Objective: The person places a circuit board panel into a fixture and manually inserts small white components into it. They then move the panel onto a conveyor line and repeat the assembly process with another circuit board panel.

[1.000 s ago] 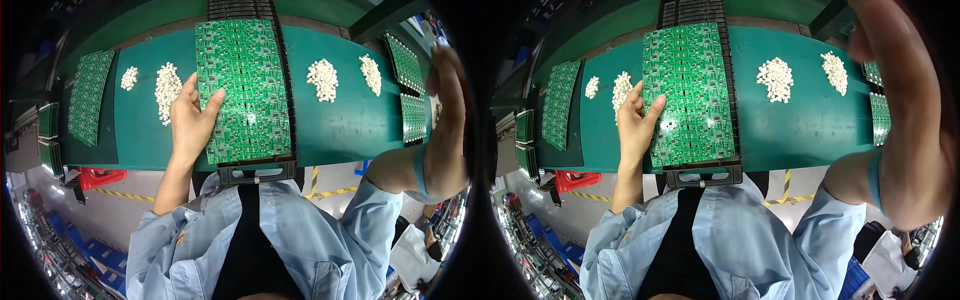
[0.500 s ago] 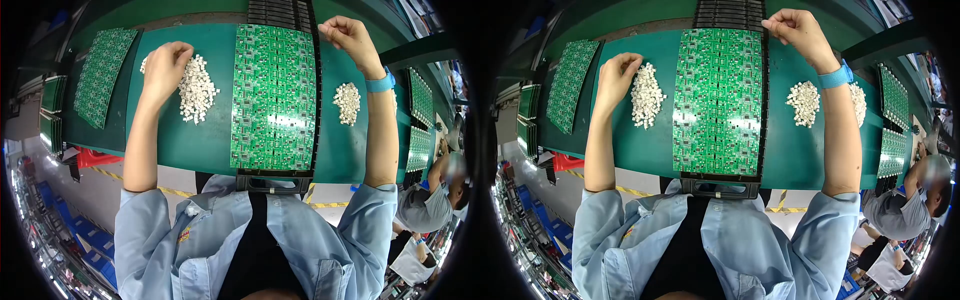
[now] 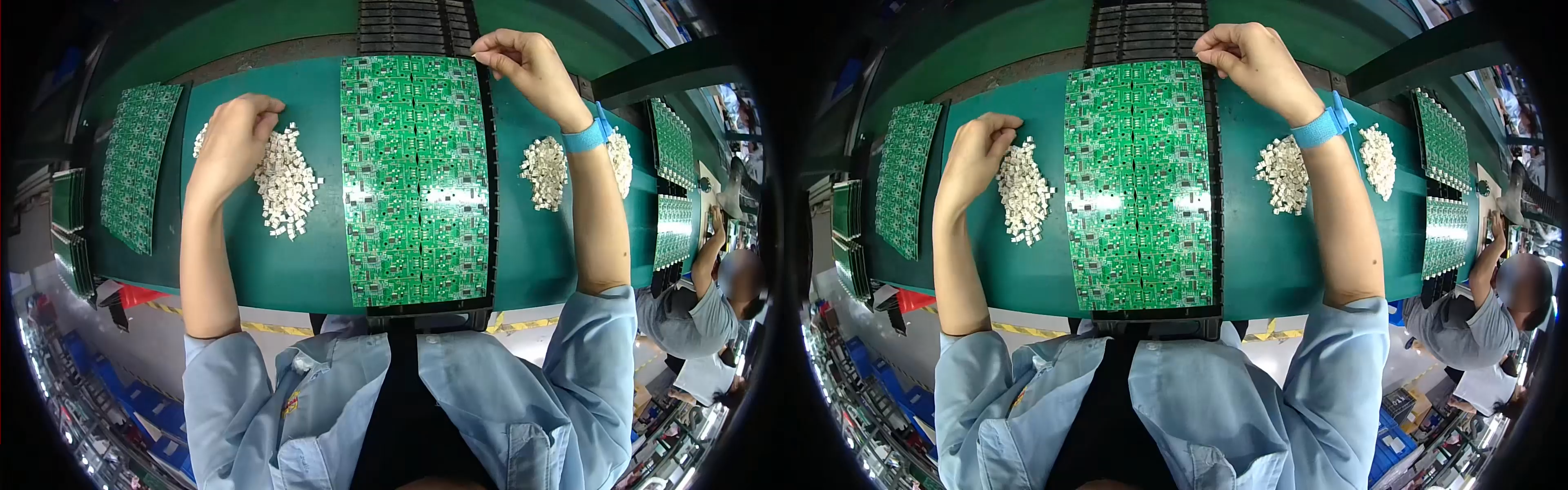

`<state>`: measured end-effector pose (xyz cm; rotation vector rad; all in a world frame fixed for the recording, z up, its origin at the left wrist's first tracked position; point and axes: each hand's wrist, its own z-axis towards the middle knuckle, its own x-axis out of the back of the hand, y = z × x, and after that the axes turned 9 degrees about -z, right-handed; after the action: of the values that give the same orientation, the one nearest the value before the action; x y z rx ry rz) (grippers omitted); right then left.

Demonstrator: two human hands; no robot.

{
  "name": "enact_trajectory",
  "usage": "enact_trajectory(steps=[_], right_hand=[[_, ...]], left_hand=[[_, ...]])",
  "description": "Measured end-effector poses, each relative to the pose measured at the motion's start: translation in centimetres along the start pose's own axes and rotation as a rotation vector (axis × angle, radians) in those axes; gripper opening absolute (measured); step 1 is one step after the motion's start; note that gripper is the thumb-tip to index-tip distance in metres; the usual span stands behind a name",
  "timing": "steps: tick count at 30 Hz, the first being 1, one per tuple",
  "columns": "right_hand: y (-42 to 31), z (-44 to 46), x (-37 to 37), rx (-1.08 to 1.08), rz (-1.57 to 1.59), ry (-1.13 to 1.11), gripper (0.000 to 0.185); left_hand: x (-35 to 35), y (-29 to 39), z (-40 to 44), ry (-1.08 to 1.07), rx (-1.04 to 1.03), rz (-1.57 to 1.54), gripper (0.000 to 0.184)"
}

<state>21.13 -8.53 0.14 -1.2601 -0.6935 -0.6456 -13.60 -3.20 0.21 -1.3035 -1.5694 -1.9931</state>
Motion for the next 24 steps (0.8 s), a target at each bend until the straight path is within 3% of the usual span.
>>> enact_trajectory(steps=[3,8,13,24], right_hand=[[-0.5,-0.1,0.1,0.06,-0.094,0.008,0.013],[-0.3,0.1,0.6,0.091,-0.2,-0.065,0.013],[-0.2,0.2,0.3,0.163,-0.047,-0.047,0.014],[-0.1,1.0,1.2,0.296,-0.239,-0.116,0.017]], left_hand=[[0.1,-0.6,0.0,0.092,0.01,-0.201,0.013],[0.0,-0.9,0.0,0.036,0.021,-0.427,0.013],[-0.1,-0.4,0.1,0.046,0.03,-0.597,0.013],[-0.3,-0.5,0.7,-0.023,0.062,-0.74,0.014]])
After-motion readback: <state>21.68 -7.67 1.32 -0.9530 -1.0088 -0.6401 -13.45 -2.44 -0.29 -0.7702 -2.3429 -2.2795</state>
